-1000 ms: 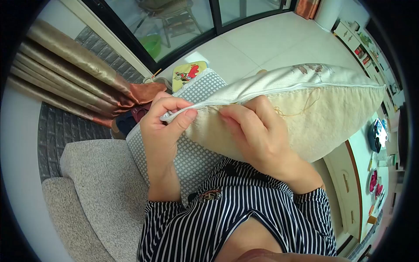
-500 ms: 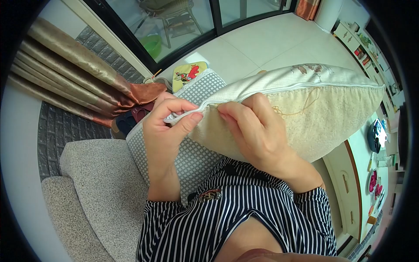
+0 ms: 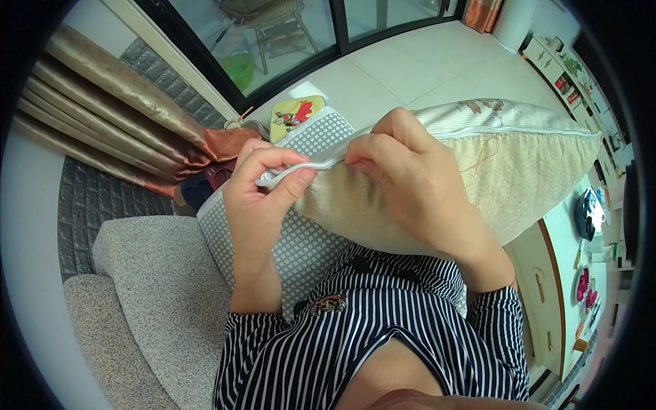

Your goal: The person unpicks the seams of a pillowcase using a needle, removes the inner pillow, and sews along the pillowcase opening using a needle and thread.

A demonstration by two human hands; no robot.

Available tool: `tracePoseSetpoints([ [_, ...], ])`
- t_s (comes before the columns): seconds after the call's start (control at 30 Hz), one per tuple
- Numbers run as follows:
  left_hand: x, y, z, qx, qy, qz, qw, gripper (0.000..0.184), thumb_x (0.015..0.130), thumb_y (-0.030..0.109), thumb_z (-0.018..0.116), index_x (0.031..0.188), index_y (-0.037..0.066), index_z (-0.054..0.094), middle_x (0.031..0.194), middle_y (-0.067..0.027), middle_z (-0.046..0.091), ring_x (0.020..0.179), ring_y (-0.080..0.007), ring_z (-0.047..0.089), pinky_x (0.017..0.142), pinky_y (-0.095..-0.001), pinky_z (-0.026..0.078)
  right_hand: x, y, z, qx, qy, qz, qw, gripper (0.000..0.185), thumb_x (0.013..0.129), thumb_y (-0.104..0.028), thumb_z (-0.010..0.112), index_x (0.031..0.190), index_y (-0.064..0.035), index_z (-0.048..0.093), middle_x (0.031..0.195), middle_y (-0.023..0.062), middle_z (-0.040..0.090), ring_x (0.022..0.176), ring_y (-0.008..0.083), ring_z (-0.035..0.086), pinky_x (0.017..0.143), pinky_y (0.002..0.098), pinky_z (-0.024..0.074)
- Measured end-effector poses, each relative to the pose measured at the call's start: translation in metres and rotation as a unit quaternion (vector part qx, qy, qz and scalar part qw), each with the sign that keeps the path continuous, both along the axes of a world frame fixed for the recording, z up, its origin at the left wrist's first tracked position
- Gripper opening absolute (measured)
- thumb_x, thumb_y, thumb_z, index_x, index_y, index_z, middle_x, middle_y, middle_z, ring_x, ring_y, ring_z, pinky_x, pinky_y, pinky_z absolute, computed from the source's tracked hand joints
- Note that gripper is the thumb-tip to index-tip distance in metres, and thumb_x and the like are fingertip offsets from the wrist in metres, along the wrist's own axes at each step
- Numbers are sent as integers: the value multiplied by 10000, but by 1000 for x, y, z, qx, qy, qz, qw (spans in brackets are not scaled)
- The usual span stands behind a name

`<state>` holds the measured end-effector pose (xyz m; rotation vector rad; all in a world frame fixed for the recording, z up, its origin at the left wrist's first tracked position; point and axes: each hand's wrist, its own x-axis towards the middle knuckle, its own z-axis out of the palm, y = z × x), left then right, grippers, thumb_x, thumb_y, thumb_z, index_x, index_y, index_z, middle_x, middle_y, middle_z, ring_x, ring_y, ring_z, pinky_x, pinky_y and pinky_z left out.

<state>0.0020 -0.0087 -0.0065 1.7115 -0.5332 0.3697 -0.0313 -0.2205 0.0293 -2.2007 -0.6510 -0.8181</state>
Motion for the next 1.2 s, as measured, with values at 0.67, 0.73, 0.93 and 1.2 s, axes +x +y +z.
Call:
tracePoseSetpoints([
  [0.67, 19, 0, -13, -233, 308, -341, 857, 192, 923, 128, 697, 1043, -21, 673, 979, -15, 643, 884, -76, 593, 788, -200, 455, 10, -14, -5, 92, 147, 126, 977, 95, 858, -88, 729, 936, -49, 691, 860, 91, 589, 772, 248, 623, 681, 334, 504],
  [0.73, 18, 2, -14, -223, 304, -323, 868, 185, 921, 125, 703, 1036, -17, 674, 976, -14, 641, 873, -73, 591, 778, -196, 452, 10, -15, -6, 87, 131, 119, 980, 103, 852, -86, 734, 940, -52, 693, 860, 95, 589, 768, 247, 624, 676, 334, 506],
  [0.93, 12, 0, -7, -204, 270, -261, 904, 177, 907, 109, 724, 1023, -15, 675, 958, -12, 631, 836, -67, 573, 768, -189, 441, 3, -17, -1, 48, 100, 60, 992, 133, 837, -53, 730, 964, -50, 691, 855, 101, 582, 743, 246, 623, 666, 339, 511],
  [1.2, 15, -3, -9, -193, 257, -283, 904, 148, 890, 67, 723, 1008, -17, 694, 942, -8, 620, 870, -80, 560, 813, -211, 444, 6, -14, -6, 9, 49, 77, 996, 178, 784, -6, 709, 949, -64, 673, 868, 86, 583, 740, 245, 644, 614, 338, 526],
])
